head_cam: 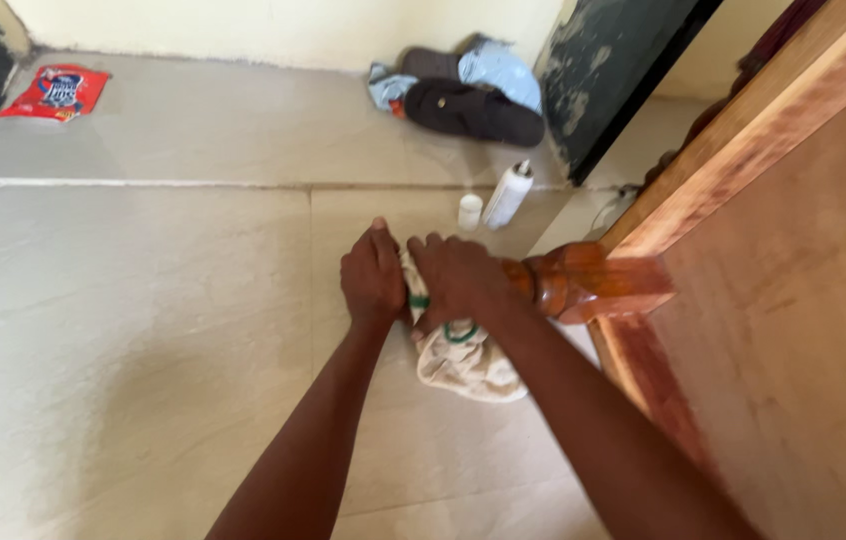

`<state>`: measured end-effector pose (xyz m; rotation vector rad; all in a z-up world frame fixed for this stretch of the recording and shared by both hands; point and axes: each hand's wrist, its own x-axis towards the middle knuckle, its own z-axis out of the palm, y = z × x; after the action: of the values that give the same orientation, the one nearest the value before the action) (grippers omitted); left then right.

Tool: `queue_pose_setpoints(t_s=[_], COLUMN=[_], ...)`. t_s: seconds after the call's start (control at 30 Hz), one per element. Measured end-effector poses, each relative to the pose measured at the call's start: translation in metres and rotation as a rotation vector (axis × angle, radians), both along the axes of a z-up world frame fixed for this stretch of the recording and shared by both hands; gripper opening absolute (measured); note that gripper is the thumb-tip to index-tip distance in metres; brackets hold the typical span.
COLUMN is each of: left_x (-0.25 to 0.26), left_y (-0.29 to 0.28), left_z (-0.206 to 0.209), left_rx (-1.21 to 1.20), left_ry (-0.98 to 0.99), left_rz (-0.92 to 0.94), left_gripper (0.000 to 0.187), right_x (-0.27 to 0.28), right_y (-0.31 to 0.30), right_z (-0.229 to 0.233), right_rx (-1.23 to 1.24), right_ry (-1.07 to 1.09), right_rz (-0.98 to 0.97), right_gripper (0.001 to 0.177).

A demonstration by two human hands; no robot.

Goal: The person wipes the wooden frame and legs of a table using a white cloth. They clean the top edge, the turned leg, and the lower frame near the floor in a continuous motion.

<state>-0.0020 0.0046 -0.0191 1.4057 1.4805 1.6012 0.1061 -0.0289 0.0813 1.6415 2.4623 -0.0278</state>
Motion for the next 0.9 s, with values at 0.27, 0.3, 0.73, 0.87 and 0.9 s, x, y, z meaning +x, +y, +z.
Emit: queue_pose_setpoints(t_s=[0.27,0.3,0.73,0.87,0.9], left_x=[0.004,0.004,0.0,0.001,0.0], left_y=[0.006,0.006,-0.011,-0.009,-0.009], left_z=[-0.008,-0.011,0.008,0.014,0.013], left_rx=[-0.086,-0.072,-0.124,-0.164,-0.178], left_ry=[-0.019,0.0,0.092,0.119,0.125], left_rz=[-0.031,-0.019,-0.046,-0.07,-0.083], left_gripper=[0.054,0.054,0.053,0.056,0.057], right_x=[0.004,0.004,0.062,0.076,0.078], right_y=[0.038,0.039,-0.085,-0.149,-0.161], right_z=[0.015,0.015,-0.041,-0.049,-0.048], right_rx=[-0.393,-0.4,0.579,0.413,0.37], right_ry=[0.108,0.12,0.456,0.203,0.144], right_rz=[-0.112,-0.105,0.015,-0.083,-0.115], right_gripper=[0.096,0.096,0.111,0.136,0.143])
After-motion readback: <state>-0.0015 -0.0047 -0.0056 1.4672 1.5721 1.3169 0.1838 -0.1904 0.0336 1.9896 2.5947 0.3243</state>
